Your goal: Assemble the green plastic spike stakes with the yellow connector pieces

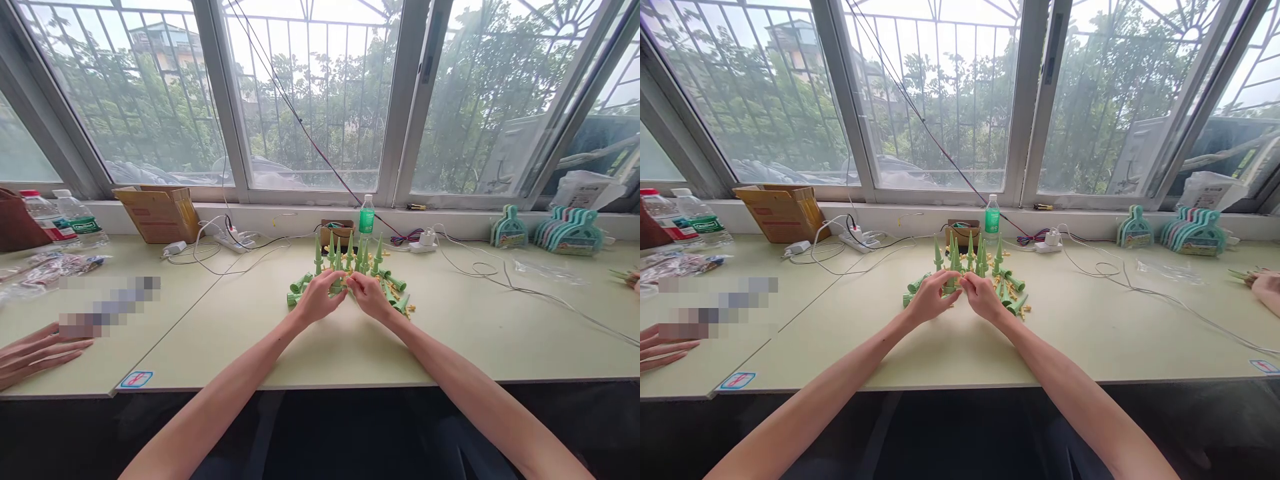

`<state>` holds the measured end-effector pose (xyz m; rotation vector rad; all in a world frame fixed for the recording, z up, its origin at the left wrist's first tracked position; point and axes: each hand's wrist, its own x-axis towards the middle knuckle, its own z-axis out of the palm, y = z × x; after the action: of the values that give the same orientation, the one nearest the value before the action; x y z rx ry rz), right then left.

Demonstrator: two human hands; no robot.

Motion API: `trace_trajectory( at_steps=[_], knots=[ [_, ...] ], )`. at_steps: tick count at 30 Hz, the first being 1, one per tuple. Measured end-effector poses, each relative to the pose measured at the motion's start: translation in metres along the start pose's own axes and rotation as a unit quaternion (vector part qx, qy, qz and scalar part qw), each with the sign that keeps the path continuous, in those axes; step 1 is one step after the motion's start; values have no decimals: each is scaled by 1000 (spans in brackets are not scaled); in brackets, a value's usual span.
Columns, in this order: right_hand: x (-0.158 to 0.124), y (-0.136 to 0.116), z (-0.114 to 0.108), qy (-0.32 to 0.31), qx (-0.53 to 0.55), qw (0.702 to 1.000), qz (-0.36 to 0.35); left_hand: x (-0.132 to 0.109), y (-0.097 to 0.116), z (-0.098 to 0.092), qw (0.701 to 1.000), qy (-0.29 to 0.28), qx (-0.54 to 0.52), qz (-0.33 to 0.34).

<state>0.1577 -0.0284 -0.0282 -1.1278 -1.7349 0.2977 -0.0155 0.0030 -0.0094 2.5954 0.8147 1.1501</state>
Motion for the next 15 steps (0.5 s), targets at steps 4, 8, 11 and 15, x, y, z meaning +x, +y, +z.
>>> trace_trajectory(
  at_steps=[4,8,11,15],
  knots=[
    [1,2,1,2,-6,1000,-2,0,2,0,1000,-1,-4,7],
    [0,-2,0,10,-5,1000,8,0,3,0,1000,7,9,-2],
    [-1,-5,-1,-3,-4,1000,15,1,3,0,1000,21,17,-8],
    [-2,-6,-2,-18,4,1000,8,1,2,0,999,28,16,-7]
  ],
)
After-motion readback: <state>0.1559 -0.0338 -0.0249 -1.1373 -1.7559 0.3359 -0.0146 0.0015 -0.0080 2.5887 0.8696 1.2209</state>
